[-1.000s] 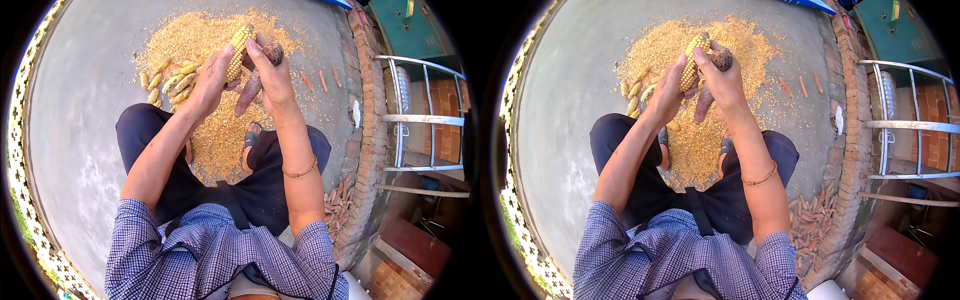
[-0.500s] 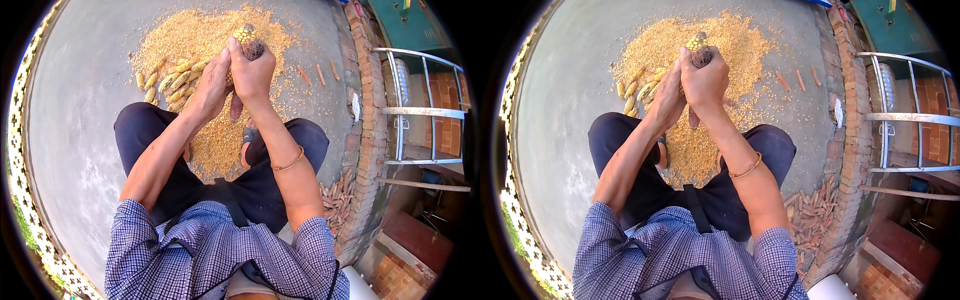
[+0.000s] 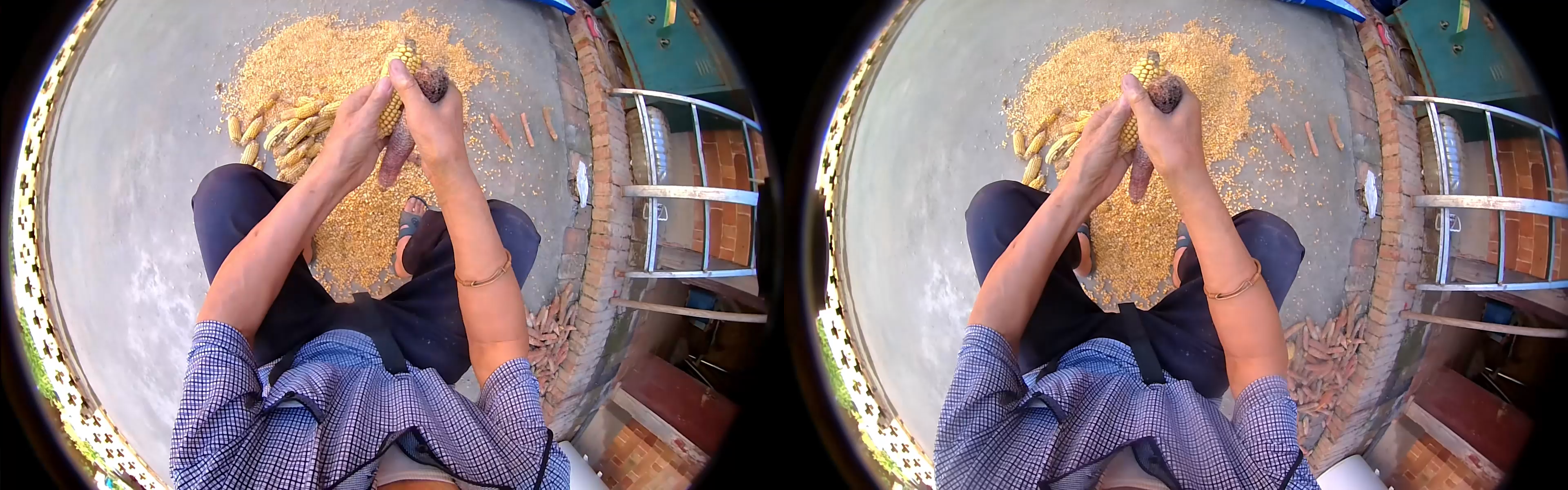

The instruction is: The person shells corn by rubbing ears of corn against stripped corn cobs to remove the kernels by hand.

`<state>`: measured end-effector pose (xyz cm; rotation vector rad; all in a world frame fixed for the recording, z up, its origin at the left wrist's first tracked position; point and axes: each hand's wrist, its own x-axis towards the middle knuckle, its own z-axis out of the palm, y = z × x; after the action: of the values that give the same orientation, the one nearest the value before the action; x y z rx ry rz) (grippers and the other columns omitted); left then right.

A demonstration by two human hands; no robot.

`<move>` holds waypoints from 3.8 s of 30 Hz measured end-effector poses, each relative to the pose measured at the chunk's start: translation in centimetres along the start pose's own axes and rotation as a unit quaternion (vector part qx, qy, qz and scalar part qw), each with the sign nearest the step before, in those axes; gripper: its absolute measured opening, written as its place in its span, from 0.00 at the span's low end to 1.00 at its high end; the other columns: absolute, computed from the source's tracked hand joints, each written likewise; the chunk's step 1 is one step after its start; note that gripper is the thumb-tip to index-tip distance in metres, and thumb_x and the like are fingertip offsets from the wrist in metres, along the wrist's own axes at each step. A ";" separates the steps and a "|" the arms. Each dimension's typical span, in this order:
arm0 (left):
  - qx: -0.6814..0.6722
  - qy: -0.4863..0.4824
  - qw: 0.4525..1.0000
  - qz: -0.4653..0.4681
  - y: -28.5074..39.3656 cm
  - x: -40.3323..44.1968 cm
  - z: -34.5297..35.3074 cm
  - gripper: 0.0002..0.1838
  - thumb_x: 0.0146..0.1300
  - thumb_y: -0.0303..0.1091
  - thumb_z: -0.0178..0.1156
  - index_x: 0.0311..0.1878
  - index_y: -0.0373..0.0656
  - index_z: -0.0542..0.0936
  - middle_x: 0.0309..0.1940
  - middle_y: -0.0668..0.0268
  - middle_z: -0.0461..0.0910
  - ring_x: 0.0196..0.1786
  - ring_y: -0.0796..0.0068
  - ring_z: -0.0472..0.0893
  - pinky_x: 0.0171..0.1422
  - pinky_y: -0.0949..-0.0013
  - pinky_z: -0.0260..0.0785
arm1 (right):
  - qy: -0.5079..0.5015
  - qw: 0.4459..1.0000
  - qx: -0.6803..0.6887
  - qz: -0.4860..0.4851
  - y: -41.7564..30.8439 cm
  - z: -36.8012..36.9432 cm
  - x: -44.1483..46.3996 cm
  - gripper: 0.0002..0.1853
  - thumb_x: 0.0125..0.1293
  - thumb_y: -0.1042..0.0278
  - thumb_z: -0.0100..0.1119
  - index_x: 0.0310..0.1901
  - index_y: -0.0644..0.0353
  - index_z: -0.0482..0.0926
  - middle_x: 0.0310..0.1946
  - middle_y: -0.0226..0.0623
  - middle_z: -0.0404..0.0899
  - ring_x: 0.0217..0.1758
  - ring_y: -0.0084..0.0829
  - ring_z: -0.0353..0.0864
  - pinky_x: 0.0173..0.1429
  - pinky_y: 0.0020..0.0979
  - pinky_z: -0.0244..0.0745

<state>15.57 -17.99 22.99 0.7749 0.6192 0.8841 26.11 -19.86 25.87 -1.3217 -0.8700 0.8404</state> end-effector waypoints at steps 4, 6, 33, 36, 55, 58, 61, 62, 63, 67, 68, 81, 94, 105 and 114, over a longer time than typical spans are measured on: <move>0.024 -0.026 0.998 0.045 -1.5 0.3 -0.1 0.20 0.77 0.48 0.46 0.53 0.38 0.73 0.42 0.67 0.78 0.45 0.78 0.78 0.50 0.70 0.74 | 0.089 0.992 -0.082 -0.022 1.5 1.3 0.1 0.18 0.62 0.55 0.69 0.32 0.65 0.77 0.25 0.40 0.81 0.28 0.32 0.79 0.39 0.36 0.74; 0.035 -0.005 0.999 0.000 -1.1 -0.1 -0.2 0.22 0.77 0.49 0.46 0.56 0.38 0.73 0.45 0.65 0.78 0.48 0.77 0.79 0.54 0.69 0.74 | 0.113 0.982 -0.148 -0.026 1.2 1.3 -0.3 0.20 0.61 0.53 0.69 0.32 0.64 0.77 0.24 0.40 0.81 0.27 0.35 0.80 0.38 0.37 0.74; 0.359 0.056 0.910 0.200 -1.6 0.1 0.1 0.25 0.79 0.48 0.39 0.45 0.31 0.73 0.30 0.50 0.77 0.34 0.57 0.77 0.43 0.55 0.70 | 0.177 0.966 -0.098 -0.159 2.1 1.6 -0.3 0.13 0.65 0.65 0.67 0.40 0.64 0.75 0.25 0.29 0.76 0.27 0.18 0.74 0.31 0.26 0.70; 0.333 0.044 0.938 0.083 1.5 -1.1 1.1 0.27 0.79 0.51 0.39 0.42 0.33 0.74 0.31 0.60 0.74 0.36 0.75 0.73 0.40 0.66 0.69 | 0.055 0.996 0.029 -0.071 0.7 1.2 -0.2 0.16 0.66 0.61 0.67 0.44 0.66 0.76 0.26 0.26 0.75 0.26 0.16 0.71 0.30 0.24 0.68; 0.258 -0.035 0.964 -0.061 1.5 -1.4 0.1 0.28 0.77 0.57 0.41 0.41 0.37 0.74 0.21 0.70 0.68 0.20 0.83 0.63 0.22 0.78 0.54 | 0.191 0.977 -0.090 -0.030 0.9 0.6 1.0 0.15 0.65 0.69 0.61 0.22 0.66 0.74 0.18 0.29 0.75 0.21 0.20 0.70 0.28 0.31 0.66; 0.028 -0.067 0.984 -0.163 2.3 -1.9 0.2 0.28 0.77 0.59 0.40 0.39 0.39 0.70 0.21 0.67 0.67 0.15 0.85 0.57 0.18 0.80 0.49 | 0.154 0.987 -0.007 -0.032 0.9 0.6 1.3 0.17 0.64 0.65 0.64 0.20 0.63 0.73 0.18 0.26 0.74 0.22 0.18 0.68 0.28 0.30 0.63; -0.068 -0.129 0.965 -0.217 2.7 -1.4 -0.8 0.27 0.76 0.58 0.43 0.41 0.39 0.70 0.22 0.66 0.68 0.16 0.84 0.58 0.19 0.80 0.49 | 0.109 0.992 0.063 0.023 0.4 -0.3 1.7 0.14 0.64 0.60 0.67 0.29 0.61 0.78 0.28 0.26 0.78 0.29 0.19 0.72 0.35 0.29 0.68; -0.089 -0.124 0.962 -0.225 2.6 -1.6 -0.7 0.26 0.76 0.58 0.42 0.42 0.40 0.70 0.21 0.66 0.68 0.15 0.85 0.57 0.18 0.80 0.49 | 0.094 0.990 0.089 0.048 0.3 -0.7 1.7 0.14 0.64 0.57 0.67 0.34 0.61 0.80 0.32 0.27 0.79 0.33 0.19 0.74 0.39 0.29 0.71; -0.098 -0.127 0.961 -0.225 2.6 -1.5 -0.6 0.26 0.76 0.58 0.41 0.43 0.39 0.70 0.21 0.66 0.68 0.15 0.85 0.57 0.18 0.80 0.49 | 0.081 0.989 0.110 0.062 0.0 -1.0 1.7 0.14 0.65 0.57 0.67 0.37 0.61 0.80 0.35 0.27 0.80 0.35 0.19 0.75 0.41 0.29 0.71; -0.066 -0.097 0.975 -0.191 3.4 -1.8 -0.4 0.26 0.77 0.56 0.39 0.44 0.39 0.70 0.22 0.65 0.69 0.16 0.84 0.58 0.19 0.80 0.49 | 0.034 0.984 0.158 0.077 -1.1 -1.0 1.3 0.15 0.66 0.55 0.66 0.41 0.61 0.80 0.36 0.29 0.80 0.38 0.20 0.77 0.43 0.28 0.72; -0.033 -0.063 0.983 -0.167 3.7 -2.2 0.4 0.26 0.77 0.56 0.39 0.43 0.39 0.70 0.22 0.64 0.69 0.17 0.84 0.59 0.19 0.80 0.49 | 0.031 0.984 0.160 0.073 -1.1 -0.8 1.3 0.17 0.66 0.54 0.67 0.38 0.61 0.80 0.33 0.29 0.79 0.35 0.20 0.76 0.39 0.29 0.73; 0.565 0.055 0.810 0.146 1.3 -1.5 -0.8 0.23 0.70 0.47 0.59 0.45 0.30 0.76 0.30 0.50 0.79 0.35 0.65 0.79 0.39 0.59 0.69 | 0.008 0.968 0.240 0.073 -0.5 -0.4 0.8 0.15 0.70 0.58 0.61 0.40 0.65 0.78 0.33 0.40 0.81 0.34 0.31 0.83 0.39 0.32 0.80; -0.055 -0.073 0.969 -0.231 2.7 -2.2 0.5 0.30 0.74 0.63 0.41 0.42 0.39 0.72 0.22 0.66 0.67 0.16 0.85 0.56 0.18 0.81 0.48 | 0.060 0.988 0.128 0.064 -0.9 -1.7 1.4 0.16 0.66 0.53 0.67 0.38 0.60 0.81 0.33 0.29 0.80 0.34 0.20 0.77 0.40 0.27 0.72; 0.171 0.025 0.985 -0.027 2.9 -2.5 0.8 0.24 0.75 0.54 0.47 0.45 0.39 0.74 0.23 0.68 0.70 0.20 0.85 0.64 0.22 0.79 0.55 | -0.069 0.984 0.152 0.064 -1.4 -1.9 0.8 0.18 0.70 0.54 0.61 0.42 0.64 0.79 0.36 0.38 0.83 0.39 0.26 0.82 0.45 0.31 0.77; 0.680 0.021 0.678 0.278 0.8 -2.1 0.5 0.17 0.65 0.44 0.62 0.40 0.38 0.73 0.30 0.52 0.78 0.33 0.49 0.82 0.34 0.53 0.73 | 0.081 0.983 0.130 0.102 -1.3 -0.5 -0.2 0.12 0.67 0.65 0.60 0.32 0.66 0.80 0.28 0.41 0.82 0.29 0.29 0.81 0.34 0.30 0.74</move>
<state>14.54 -19.65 24.26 2.4190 1.1094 0.8791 26.45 -20.38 27.13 -1.2403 -0.4831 0.9551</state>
